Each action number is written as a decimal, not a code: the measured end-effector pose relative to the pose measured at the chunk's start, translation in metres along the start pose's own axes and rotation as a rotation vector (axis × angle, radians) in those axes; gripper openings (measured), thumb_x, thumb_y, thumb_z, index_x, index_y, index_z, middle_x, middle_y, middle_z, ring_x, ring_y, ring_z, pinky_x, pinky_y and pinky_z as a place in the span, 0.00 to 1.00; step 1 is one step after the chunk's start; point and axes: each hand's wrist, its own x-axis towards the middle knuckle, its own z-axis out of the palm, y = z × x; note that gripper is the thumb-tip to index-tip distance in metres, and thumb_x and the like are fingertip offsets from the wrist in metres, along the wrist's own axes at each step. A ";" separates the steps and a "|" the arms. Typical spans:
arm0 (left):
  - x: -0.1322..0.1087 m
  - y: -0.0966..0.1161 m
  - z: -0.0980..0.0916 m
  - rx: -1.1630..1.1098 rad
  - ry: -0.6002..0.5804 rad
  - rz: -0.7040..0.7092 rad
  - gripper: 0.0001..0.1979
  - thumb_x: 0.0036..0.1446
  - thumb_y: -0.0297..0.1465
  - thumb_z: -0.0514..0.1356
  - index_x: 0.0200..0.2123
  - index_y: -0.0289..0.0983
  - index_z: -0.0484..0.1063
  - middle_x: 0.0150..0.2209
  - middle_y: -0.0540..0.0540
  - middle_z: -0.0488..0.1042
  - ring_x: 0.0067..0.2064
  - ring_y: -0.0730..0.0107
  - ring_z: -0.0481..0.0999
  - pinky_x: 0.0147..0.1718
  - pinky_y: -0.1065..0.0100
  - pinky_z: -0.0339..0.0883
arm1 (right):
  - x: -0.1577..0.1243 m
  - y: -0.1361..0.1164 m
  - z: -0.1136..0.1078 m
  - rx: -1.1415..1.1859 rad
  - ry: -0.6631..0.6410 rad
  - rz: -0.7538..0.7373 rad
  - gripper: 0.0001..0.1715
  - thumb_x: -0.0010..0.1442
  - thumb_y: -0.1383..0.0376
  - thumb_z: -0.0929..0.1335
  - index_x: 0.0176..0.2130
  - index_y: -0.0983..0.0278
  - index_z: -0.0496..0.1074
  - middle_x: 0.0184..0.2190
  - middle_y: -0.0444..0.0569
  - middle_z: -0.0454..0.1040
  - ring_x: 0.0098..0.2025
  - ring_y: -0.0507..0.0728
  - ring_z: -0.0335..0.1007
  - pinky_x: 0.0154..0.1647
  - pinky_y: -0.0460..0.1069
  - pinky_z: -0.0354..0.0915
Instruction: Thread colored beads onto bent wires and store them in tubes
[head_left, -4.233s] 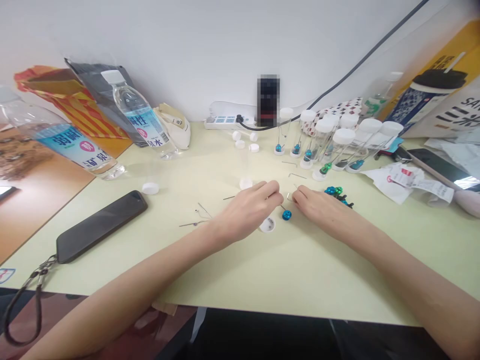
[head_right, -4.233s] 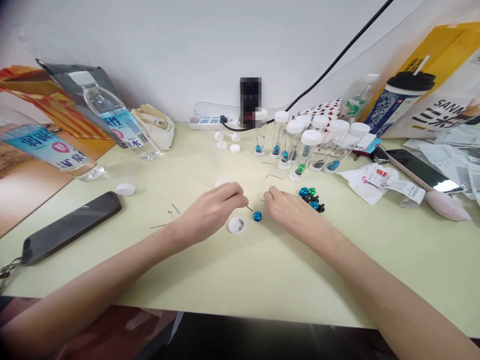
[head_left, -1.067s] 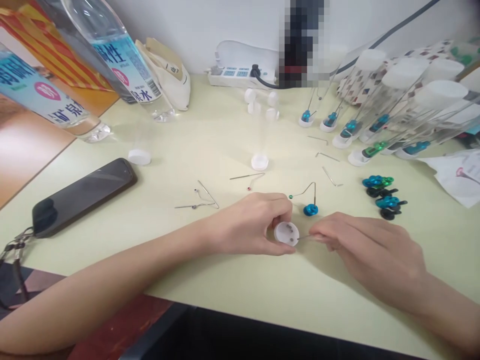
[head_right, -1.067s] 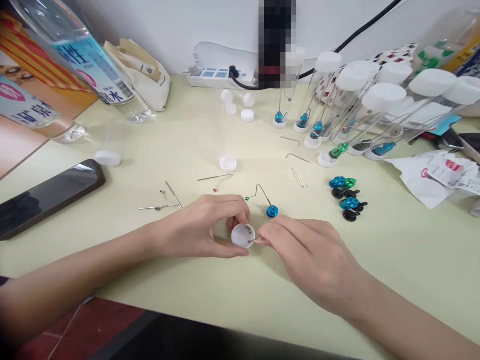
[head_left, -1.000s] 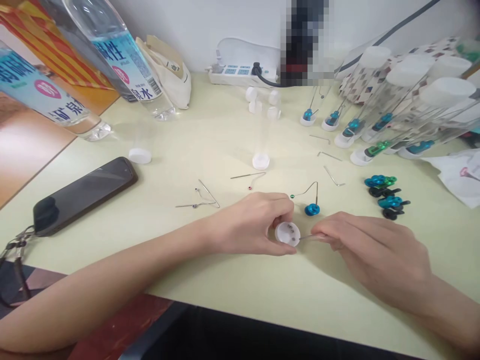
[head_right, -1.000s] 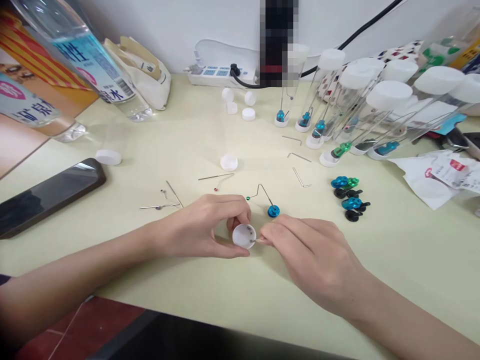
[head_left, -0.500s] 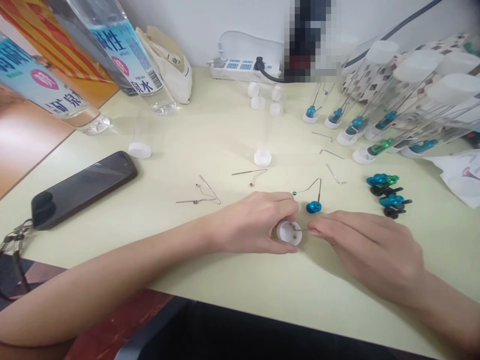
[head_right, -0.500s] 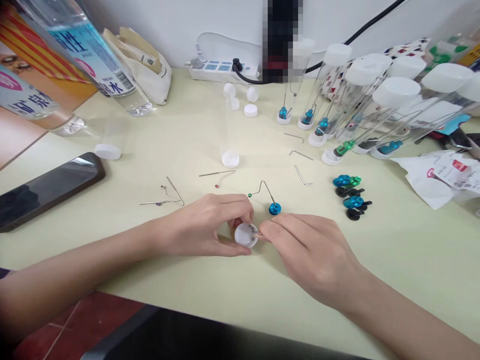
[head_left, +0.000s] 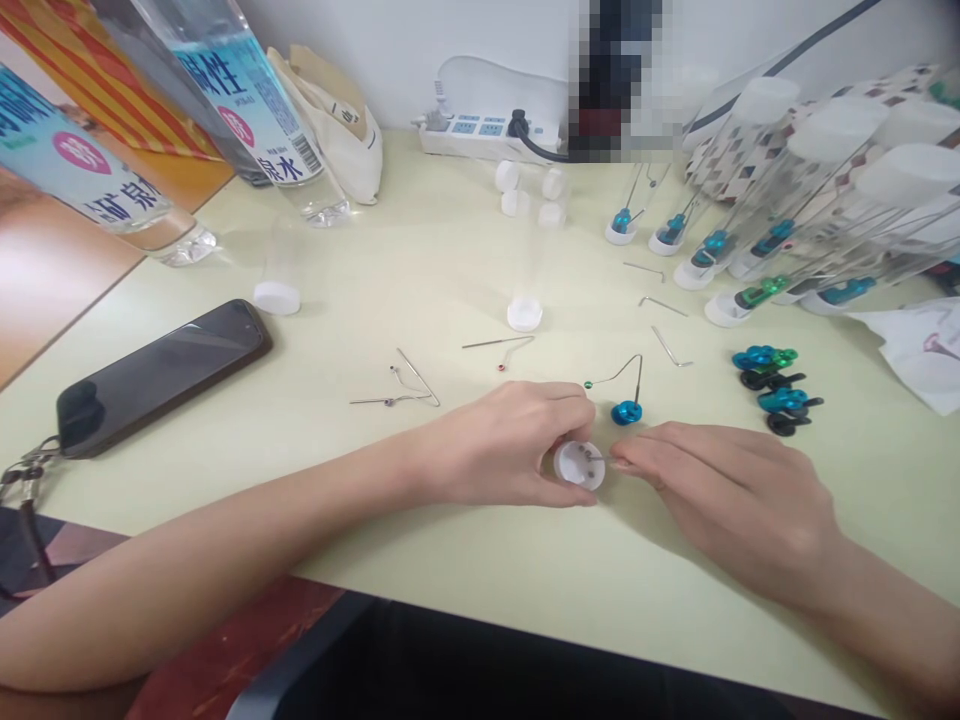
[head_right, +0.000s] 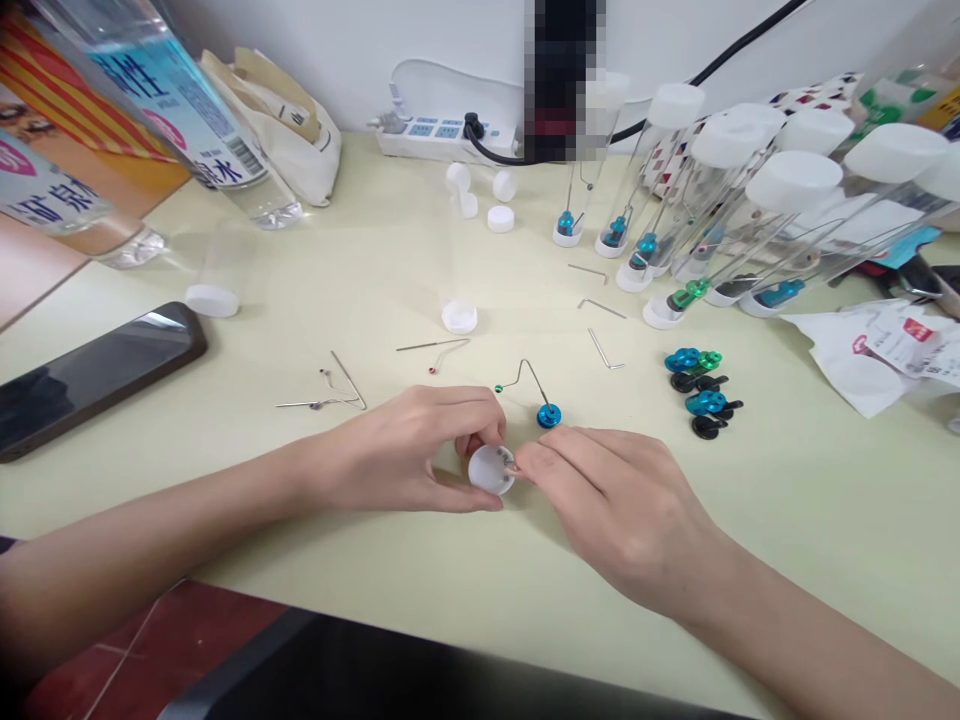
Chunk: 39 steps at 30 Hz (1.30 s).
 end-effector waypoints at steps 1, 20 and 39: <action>0.000 0.000 0.000 -0.003 0.003 -0.001 0.11 0.51 0.33 0.64 0.31 0.36 0.64 0.31 0.50 0.68 0.32 0.72 0.67 0.28 0.71 0.59 | 0.000 0.000 0.000 0.007 -0.012 -0.004 0.08 0.60 0.73 0.66 0.40 0.63 0.71 0.33 0.47 0.78 0.34 0.54 0.74 0.36 0.48 0.70; -0.001 -0.002 0.001 0.050 0.036 -0.030 0.15 0.52 0.41 0.63 0.29 0.35 0.64 0.30 0.50 0.67 0.30 0.72 0.66 0.27 0.70 0.58 | 0.011 0.007 -0.005 0.045 -0.312 0.073 0.12 0.63 0.73 0.62 0.33 0.66 0.74 0.29 0.49 0.74 0.27 0.54 0.67 0.23 0.49 0.57; 0.005 -0.006 0.004 0.094 0.244 -0.072 0.20 0.56 0.45 0.59 0.42 0.33 0.72 0.35 0.44 0.73 0.32 0.71 0.71 0.34 0.69 0.65 | 0.013 0.021 -0.015 0.971 0.229 0.749 0.05 0.59 0.66 0.69 0.32 0.60 0.77 0.23 0.44 0.71 0.23 0.51 0.63 0.18 0.46 0.56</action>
